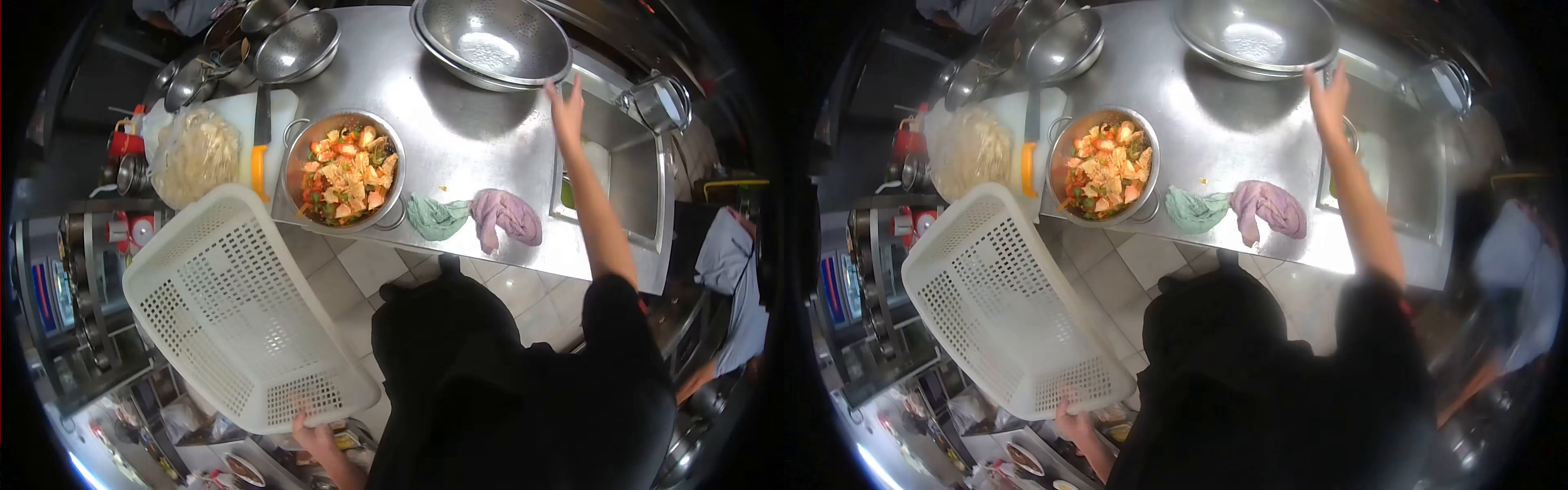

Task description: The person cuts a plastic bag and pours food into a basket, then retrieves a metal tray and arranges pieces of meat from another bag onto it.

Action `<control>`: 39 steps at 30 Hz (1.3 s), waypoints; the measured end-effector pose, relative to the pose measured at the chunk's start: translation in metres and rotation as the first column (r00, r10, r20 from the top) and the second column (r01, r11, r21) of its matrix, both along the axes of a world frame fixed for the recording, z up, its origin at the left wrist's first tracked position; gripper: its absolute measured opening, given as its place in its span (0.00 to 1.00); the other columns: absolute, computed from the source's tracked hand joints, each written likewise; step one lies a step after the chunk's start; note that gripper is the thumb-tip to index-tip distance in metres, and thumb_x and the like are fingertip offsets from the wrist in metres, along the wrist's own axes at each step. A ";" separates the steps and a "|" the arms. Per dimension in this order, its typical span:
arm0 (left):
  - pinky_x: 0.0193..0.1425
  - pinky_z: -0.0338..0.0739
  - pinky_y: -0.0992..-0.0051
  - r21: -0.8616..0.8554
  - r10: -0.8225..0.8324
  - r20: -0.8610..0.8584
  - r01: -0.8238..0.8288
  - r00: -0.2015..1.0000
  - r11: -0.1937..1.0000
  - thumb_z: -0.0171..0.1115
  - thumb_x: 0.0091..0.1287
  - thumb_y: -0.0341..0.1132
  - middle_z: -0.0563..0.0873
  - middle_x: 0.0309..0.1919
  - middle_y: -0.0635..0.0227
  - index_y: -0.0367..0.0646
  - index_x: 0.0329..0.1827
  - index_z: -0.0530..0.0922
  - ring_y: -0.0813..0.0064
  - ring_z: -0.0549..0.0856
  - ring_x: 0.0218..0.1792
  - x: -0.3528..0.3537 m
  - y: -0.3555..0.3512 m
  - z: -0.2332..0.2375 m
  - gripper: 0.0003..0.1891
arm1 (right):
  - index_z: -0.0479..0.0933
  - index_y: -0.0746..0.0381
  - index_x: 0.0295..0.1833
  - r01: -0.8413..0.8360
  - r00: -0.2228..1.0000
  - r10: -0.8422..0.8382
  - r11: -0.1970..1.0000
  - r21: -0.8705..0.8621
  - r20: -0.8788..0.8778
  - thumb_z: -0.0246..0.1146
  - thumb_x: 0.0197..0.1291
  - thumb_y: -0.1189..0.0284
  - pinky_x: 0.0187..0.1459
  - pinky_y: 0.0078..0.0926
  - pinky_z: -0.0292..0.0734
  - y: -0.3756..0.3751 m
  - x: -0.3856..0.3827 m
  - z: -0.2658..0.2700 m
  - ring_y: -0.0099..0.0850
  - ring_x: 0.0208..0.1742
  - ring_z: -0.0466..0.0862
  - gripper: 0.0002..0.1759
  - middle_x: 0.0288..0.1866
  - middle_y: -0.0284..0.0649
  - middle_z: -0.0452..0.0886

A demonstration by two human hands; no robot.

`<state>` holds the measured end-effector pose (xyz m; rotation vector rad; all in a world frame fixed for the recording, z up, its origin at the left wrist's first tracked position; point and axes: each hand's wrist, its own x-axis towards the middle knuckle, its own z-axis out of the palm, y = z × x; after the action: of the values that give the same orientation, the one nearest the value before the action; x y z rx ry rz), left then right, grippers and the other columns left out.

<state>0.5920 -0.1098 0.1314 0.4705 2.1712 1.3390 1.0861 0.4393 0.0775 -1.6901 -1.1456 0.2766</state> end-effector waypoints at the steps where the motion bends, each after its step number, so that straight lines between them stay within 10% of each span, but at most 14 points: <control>1: 0.60 0.76 0.64 0.159 0.122 0.120 -0.140 0.985 0.977 0.52 0.59 0.19 0.79 0.54 0.46 0.21 0.55 0.72 0.61 0.80 0.52 0.009 -0.007 -0.005 0.19 | 0.60 0.70 0.71 -0.227 0.920 0.206 0.974 0.025 0.334 0.69 0.55 0.58 0.69 0.44 0.61 -0.041 -0.005 -0.005 0.55 0.70 0.65 0.44 0.71 0.62 0.60; 5: 0.60 0.76 0.63 0.119 0.084 0.101 -0.096 0.991 0.988 0.54 0.57 0.19 0.78 0.53 0.45 0.22 0.54 0.73 0.61 0.80 0.52 0.021 -0.017 0.001 0.20 | 0.74 0.55 0.63 -0.444 0.706 0.635 0.741 -0.504 0.312 0.69 0.45 0.75 0.62 0.46 0.70 -0.196 -0.074 -0.010 0.57 0.64 0.70 0.33 0.69 0.60 0.63; 11: 0.61 0.76 0.61 0.043 0.260 0.164 -0.271 0.951 0.962 0.50 0.54 0.17 0.76 0.56 0.46 0.26 0.59 0.69 0.60 0.80 0.53 0.022 -0.009 0.000 0.25 | 0.80 0.62 0.46 -0.551 0.796 0.606 0.722 -0.418 -0.003 0.57 0.49 0.84 0.44 0.39 0.79 -0.164 -0.093 -0.004 0.45 0.50 0.80 0.17 0.47 0.47 0.79; 13: 0.60 0.77 0.60 0.068 0.475 0.630 -0.653 0.614 0.754 0.49 0.56 0.18 0.75 0.56 0.46 0.27 0.61 0.67 0.60 0.80 0.53 0.025 0.005 0.010 0.26 | 0.80 0.60 0.48 -0.757 0.651 0.755 0.639 -0.137 -0.077 0.60 0.51 0.81 0.49 0.37 0.78 -0.162 -0.113 0.003 0.44 0.52 0.79 0.17 0.50 0.45 0.78; 17: 0.62 0.76 0.56 0.115 0.208 0.302 -0.252 0.931 0.961 0.48 0.58 0.22 0.75 0.57 0.48 0.29 0.63 0.67 0.57 0.78 0.56 0.036 -0.003 0.006 0.26 | 0.80 0.53 0.50 -0.913 0.256 0.887 0.352 -0.205 0.385 0.69 0.50 0.71 0.57 0.43 0.73 -0.167 -0.146 -0.015 0.45 0.59 0.74 0.18 0.60 0.40 0.72; 19: 0.65 0.72 0.53 0.037 0.416 0.747 -0.657 0.518 0.753 0.47 0.57 0.21 0.75 0.57 0.49 0.29 0.63 0.67 0.55 0.76 0.58 0.049 0.026 0.032 0.27 | 0.80 0.50 0.50 -0.871 0.111 0.821 0.352 -0.344 0.560 0.70 0.49 0.68 0.60 0.47 0.71 -0.165 -0.143 -0.034 0.46 0.62 0.71 0.20 0.63 0.38 0.70; 22: 0.68 0.69 0.52 -0.058 0.268 0.239 -0.262 0.933 0.963 0.48 0.54 0.20 0.73 0.59 0.46 0.29 0.64 0.66 0.55 0.74 0.60 0.046 -0.011 -0.002 0.29 | 0.79 0.44 0.55 -0.801 0.298 0.754 0.531 -0.277 0.585 0.65 0.50 0.73 0.58 0.50 0.71 -0.128 -0.128 -0.058 0.48 0.63 0.70 0.23 0.64 0.40 0.70; 26: 0.69 0.67 0.56 0.139 0.438 0.720 -0.730 0.538 0.669 0.50 0.52 0.18 0.74 0.58 0.42 0.26 0.62 0.66 0.56 0.75 0.59 0.051 -0.028 -0.012 0.29 | 0.75 0.46 0.61 -0.522 0.471 0.519 0.816 -0.248 0.713 0.58 0.53 0.79 0.53 0.48 0.72 -0.064 -0.046 -0.047 0.49 0.58 0.76 0.29 0.58 0.51 0.76; 27: 0.69 0.66 0.57 0.133 0.347 0.321 -0.405 0.881 0.905 0.51 0.52 0.20 0.74 0.58 0.42 0.25 0.61 0.67 0.56 0.75 0.60 0.055 -0.048 -0.024 0.29 | 0.77 0.50 0.59 -0.435 0.520 0.502 0.852 -0.291 0.691 0.61 0.56 0.74 0.55 0.49 0.70 -0.051 -0.032 -0.043 0.51 0.60 0.74 0.23 0.60 0.53 0.74; 29: 0.70 0.65 0.59 -0.057 0.086 -0.110 -0.093 0.990 0.994 0.53 0.52 0.21 0.75 0.58 0.42 0.24 0.60 0.68 0.56 0.75 0.60 0.065 -0.056 -0.030 0.28 | 0.80 0.54 0.55 -0.281 0.409 0.337 0.931 -0.234 0.848 0.64 0.57 0.68 0.58 0.50 0.68 -0.052 -0.040 -0.013 0.53 0.61 0.73 0.18 0.62 0.55 0.73; 32: 0.70 0.64 0.63 0.250 0.398 0.365 -0.500 0.842 0.829 0.54 0.52 0.22 0.76 0.57 0.43 0.23 0.57 0.71 0.56 0.75 0.60 0.072 -0.045 -0.019 0.25 | 0.78 0.63 0.56 -0.591 0.795 0.588 0.806 -0.028 0.150 0.63 0.62 0.63 0.51 0.38 0.74 -0.064 -0.115 -0.044 0.46 0.51 0.80 0.20 0.52 0.54 0.79; 33: 0.70 0.64 0.63 0.217 0.273 0.205 -0.316 0.940 0.924 0.53 0.52 0.22 0.75 0.59 0.43 0.22 0.59 0.70 0.57 0.75 0.61 0.068 -0.050 -0.020 0.27 | 0.74 0.63 0.60 -0.608 0.778 0.433 0.701 -0.372 -0.455 0.63 0.63 0.62 0.40 0.31 0.78 -0.078 -0.157 -0.043 0.36 0.39 0.83 0.23 0.46 0.49 0.81; 35: 0.70 0.64 0.62 0.155 0.101 0.032 -0.105 0.994 0.982 0.53 0.52 0.21 0.74 0.60 0.43 0.22 0.61 0.68 0.58 0.74 0.62 0.055 -0.046 -0.013 0.29 | 0.77 0.63 0.54 -0.768 0.455 0.242 0.594 -0.240 -0.857 0.63 0.60 0.64 0.28 0.25 0.75 -0.086 -0.214 -0.049 0.27 0.26 0.81 0.19 0.32 0.41 0.83; 39: 0.67 0.70 0.58 0.167 0.335 0.444 -0.445 0.831 0.880 0.52 0.54 0.20 0.74 0.60 0.46 0.26 0.64 0.65 0.56 0.76 0.59 0.016 -0.011 0.014 0.29 | 0.81 0.66 0.32 -0.600 0.764 0.414 0.737 -0.311 -0.494 0.62 0.54 0.71 0.32 0.28 0.76 -0.088 -0.248 -0.062 0.28 0.27 0.83 0.08 0.24 0.41 0.83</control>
<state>0.6084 -0.1204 0.1450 -0.1772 1.8030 1.7800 0.8379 0.3514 0.0159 -1.5498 -1.2827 1.2829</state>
